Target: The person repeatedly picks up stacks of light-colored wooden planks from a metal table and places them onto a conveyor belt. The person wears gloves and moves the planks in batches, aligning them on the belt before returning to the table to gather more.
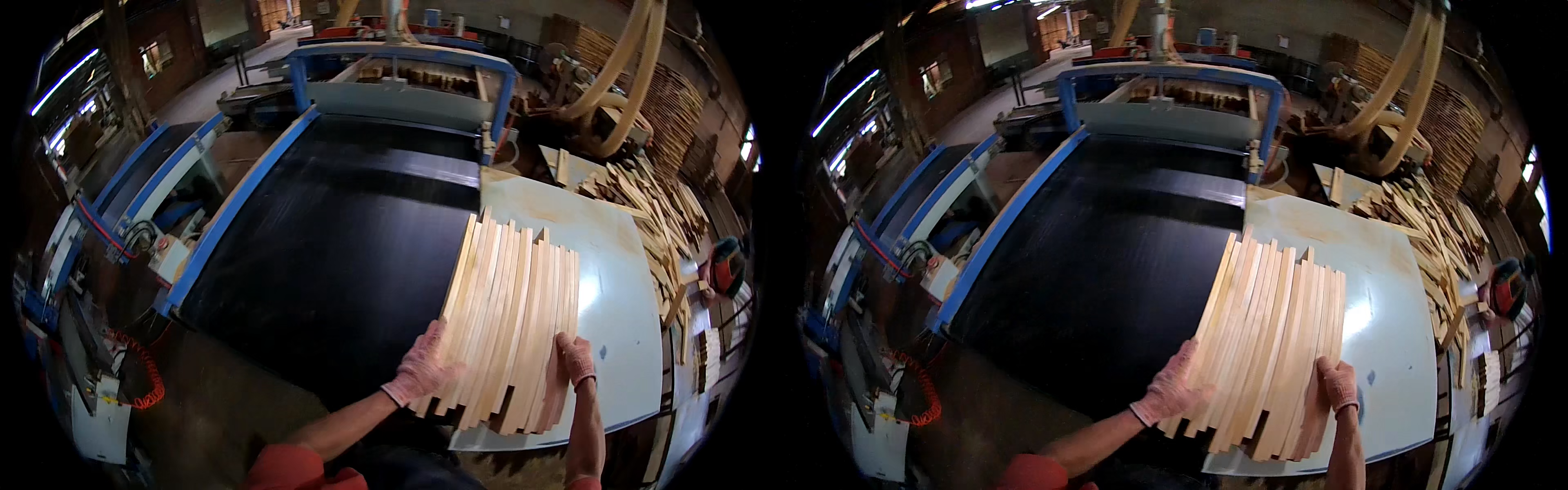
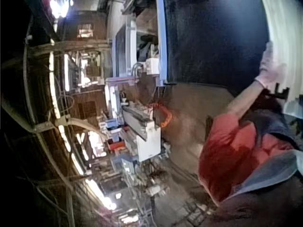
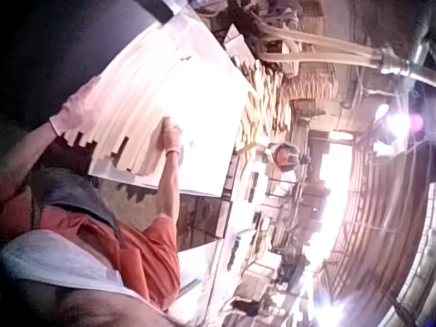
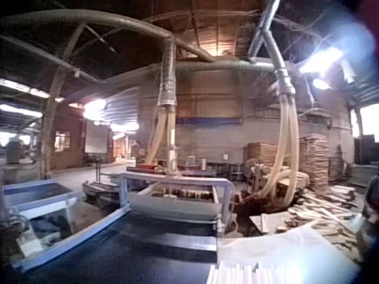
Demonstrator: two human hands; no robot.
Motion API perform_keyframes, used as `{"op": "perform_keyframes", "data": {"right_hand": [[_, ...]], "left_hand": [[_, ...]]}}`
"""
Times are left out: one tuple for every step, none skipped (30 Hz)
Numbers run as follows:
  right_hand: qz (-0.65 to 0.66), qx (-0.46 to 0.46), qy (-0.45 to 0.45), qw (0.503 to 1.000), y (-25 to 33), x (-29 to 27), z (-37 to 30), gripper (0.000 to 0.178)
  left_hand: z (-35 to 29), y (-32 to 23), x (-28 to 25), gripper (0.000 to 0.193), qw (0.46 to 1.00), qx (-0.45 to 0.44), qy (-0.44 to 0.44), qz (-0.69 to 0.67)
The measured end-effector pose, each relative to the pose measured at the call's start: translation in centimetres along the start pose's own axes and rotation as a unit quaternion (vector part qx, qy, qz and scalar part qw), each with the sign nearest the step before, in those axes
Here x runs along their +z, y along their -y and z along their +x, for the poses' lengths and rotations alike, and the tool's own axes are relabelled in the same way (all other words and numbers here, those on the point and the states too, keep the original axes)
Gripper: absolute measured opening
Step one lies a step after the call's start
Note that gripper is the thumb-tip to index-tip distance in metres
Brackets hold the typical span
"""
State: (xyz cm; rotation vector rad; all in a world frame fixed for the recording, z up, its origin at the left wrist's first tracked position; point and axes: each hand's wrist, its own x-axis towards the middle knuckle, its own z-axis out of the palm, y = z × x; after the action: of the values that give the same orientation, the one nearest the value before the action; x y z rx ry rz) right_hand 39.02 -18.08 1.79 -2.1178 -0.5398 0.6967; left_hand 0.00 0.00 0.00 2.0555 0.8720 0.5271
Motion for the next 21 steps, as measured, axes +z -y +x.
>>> {"op": "perform_keyframes", "data": {"right_hand": [[0.0, -0.03, 0.003, 1.0, 1.2, 1.1, -0.6, 0.051], [0.018, -0.031, 0.014, 0.999, 2.6, 2.3, -1.3, 0.048], [-0.183, -0.03, -0.036, 0.982, 5.8, -6.7, -1.5, 0.047], [-0.16, -0.056, -0.04, 0.985, 8.4, -2.9, -1.9, 0.047], [-0.089, -0.072, -0.015, 0.993, 10.2, 7.0, -3.7, 0.046], [-0.074, -0.076, 0.035, 0.994, 13.0, 18.7, -7.2, 0.046], [-0.118, -0.051, 0.069, 0.989, 15.4, 19.4, -7.9, 0.047], [-0.122, -0.053, 0.074, 0.988, 13.7, 20.8, -6.5, 0.048], [-0.098, -0.061, 0.085, 0.99, 12.8, 24.1, -5.4, 0.05], [-0.061, -0.088, 0.119, 0.987, 16.1, 28.0, -7.6, 0.051], [-0.013, -0.112, 0.151, 0.982, 20.3, 32.6, -10.4, 0.052], [-0.065, -0.112, 0.165, 0.978, 22.8, 36.0, -11.3, 0.051], [-0.015, -0.142, 0.179, 0.973, 24.1, 39.9, -11.9, 0.047], [-0.044, -0.15, 0.182, 0.971, 26.0, 42.3, -12.6, 0.047], [-0.073, -0.158, 0.183, 0.968, 27.9, 44.7, -13.4, 0.046], [-0.086, -0.164, 0.183, 0.965, 28.3, 46.9, -13.3, 0.053], [-0.097, -0.173, 0.184, 0.963, 28.7, 49.5, -12.9, 0.061], [-0.084, -0.182, 0.194, 0.96, 29.3, 51.9, -12.6, 0.06], [-0.049, -0.191, 0.202, 0.959, 31.0, 53.8, -14.1, 0.062], [-0.066, -0.185, 0.216, 0.956, 32.7, 55.5, -14.8, 0.063], [-0.079, -0.178, 0.233, 0.953, 34.2, 57.2, -15.4, 0.065]], "left_hand": [[-0.3, -0.1, -1.6, 0.12, 1.0, -0.016, 0.01, 0.009], [-0.7, 0.0, -3.2, 0.118, 0.999, -0.027, 0.018, 0.03], [-0.4, 0.2, 3.9, 0.114, 0.992, 0.031, -0.03, -0.115], [0.5, 3.3, 1.2, 0.113, 0.993, 0.05, -0.046, -0.099], [-0.4, 8.1, -6.5, 0.111, 0.997, 0.054, -0.05, -0.03], [-3.4, 12.1, -18.7, 0.109, 0.99, 0.047, -0.038, 0.124], [-3.3, 12.7, -19.6, 0.105, 0.989, 0.001, -0.027, 0.143], [-3.3, 13.2, -20.5, 0.103, 0.987, -0.05, -0.001, 0.155], [-3.4, 13.4, -24.3, 0.101, 0.976, -0.096, 0.026, 0.193], [-4.6, 15.9, -27.5, 0.099, 0.963, -0.099, -0.008, 0.249], [-5.7, 18.1, -31.5, 0.097, 0.944, -0.097, -0.037, 0.314], [-6.6, 19.0, -35.2, 0.097, 0.934, -0.122, -0.05, 0.333], [-7.2, 19.5, -39.1, 0.097, 0.919, -0.148, -0.054, 0.361], [-7.1, 20.9, -40.8, 0.098, 0.908, -0.172, -0.063, 0.376], [-6.9, 22.1, -42.4, 0.1, 0.898, -0.195, -0.07, 0.389], [-6.1, 22.1, -43.9, 0.101, 0.884, -0.242, -0.047, 0.397], [-5.6, 22.6, -45.1, 0.101, 0.877, -0.262, -0.059, 0.399], [-5.4, 23.3, -46.1, 0.101, 0.868, -0.285, -0.072, 0.4], [-5.5, 24.3, -47.3, 0.101, 0.856, -0.313, -0.084, 0.402], [-5.3, 25.8, -48.5, 0.099, 0.844, -0.335, -0.093, 0.409], [-5.7, 27.4, -49.8, 0.098, 0.831, -0.338, -0.114, 0.428]]}}
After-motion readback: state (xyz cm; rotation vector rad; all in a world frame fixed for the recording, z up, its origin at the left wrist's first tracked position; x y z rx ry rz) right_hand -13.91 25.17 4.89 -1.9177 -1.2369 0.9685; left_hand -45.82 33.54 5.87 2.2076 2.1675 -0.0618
